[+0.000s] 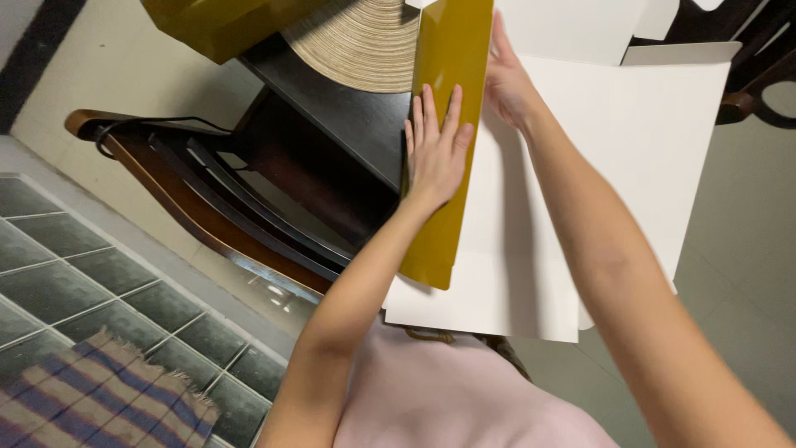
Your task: The person assembles flat-packed cardboard boxes by folding the flaps and tucking the tabs into slots to form the box structure. They handle both white and yellow boxes, completing the assembly of one yellow box and placing its lid on top.
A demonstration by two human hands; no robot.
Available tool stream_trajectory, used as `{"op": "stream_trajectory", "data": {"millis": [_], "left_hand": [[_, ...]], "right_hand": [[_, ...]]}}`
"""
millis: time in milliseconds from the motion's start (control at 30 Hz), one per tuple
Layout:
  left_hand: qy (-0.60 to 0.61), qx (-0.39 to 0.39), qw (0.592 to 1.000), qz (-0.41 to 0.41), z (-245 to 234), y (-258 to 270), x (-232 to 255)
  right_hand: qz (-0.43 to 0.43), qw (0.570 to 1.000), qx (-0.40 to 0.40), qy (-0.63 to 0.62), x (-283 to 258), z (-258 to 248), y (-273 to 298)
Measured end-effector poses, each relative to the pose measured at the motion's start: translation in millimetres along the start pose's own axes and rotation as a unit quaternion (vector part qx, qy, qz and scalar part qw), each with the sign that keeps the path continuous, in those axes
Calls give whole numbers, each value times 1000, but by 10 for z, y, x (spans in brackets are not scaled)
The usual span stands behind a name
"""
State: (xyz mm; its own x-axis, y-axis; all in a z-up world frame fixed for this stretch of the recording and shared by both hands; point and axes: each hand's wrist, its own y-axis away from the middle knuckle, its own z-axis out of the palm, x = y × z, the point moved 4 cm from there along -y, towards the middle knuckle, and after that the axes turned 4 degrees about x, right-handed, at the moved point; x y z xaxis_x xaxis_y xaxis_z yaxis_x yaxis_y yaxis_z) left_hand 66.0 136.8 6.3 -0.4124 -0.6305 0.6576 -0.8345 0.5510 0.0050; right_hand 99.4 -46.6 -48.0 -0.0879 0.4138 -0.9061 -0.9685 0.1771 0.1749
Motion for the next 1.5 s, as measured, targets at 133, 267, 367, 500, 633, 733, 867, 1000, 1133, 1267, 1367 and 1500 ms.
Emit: {"op": "stream_trajectory", "data": {"millis": [133,267,367,500,633,733,867,1000,1133,1267,1367,1500], "left_hand": [[-187,5,982,13,294,65,221],[-213,-20,977,12,411,69,217],[-199,-40,979,0,439,76,167],[-175,18,984,14,519,39,16],[-14,16,998,59,292,231,-403],[-129,8,988,82,223,462,-411],[-160,0,984,76,170,472,-302],[-160,-18,984,73,154,446,-313],[-161,-24,984,74,118,450,-271],[-130,-38,988,76,120,437,-354],[-46,-35,992,108,81,359,-538],[107,-6,983,149,-502,503,-578]], "right_hand": [[75,928,169,-322,79,-157,414],[-81,966,240,57,290,-302,476],[-221,791,273,500,369,-241,719],[-152,797,189,553,409,-83,954],[-68,737,132,659,126,165,955],[-105,649,56,751,9,318,892],[-227,597,-96,763,45,420,496],[-104,669,-91,730,219,570,220],[-60,660,-76,745,161,659,258],[-15,677,-43,735,40,804,283],[-171,765,107,612,-108,941,919],[-204,832,111,503,-271,1330,2553]]}}
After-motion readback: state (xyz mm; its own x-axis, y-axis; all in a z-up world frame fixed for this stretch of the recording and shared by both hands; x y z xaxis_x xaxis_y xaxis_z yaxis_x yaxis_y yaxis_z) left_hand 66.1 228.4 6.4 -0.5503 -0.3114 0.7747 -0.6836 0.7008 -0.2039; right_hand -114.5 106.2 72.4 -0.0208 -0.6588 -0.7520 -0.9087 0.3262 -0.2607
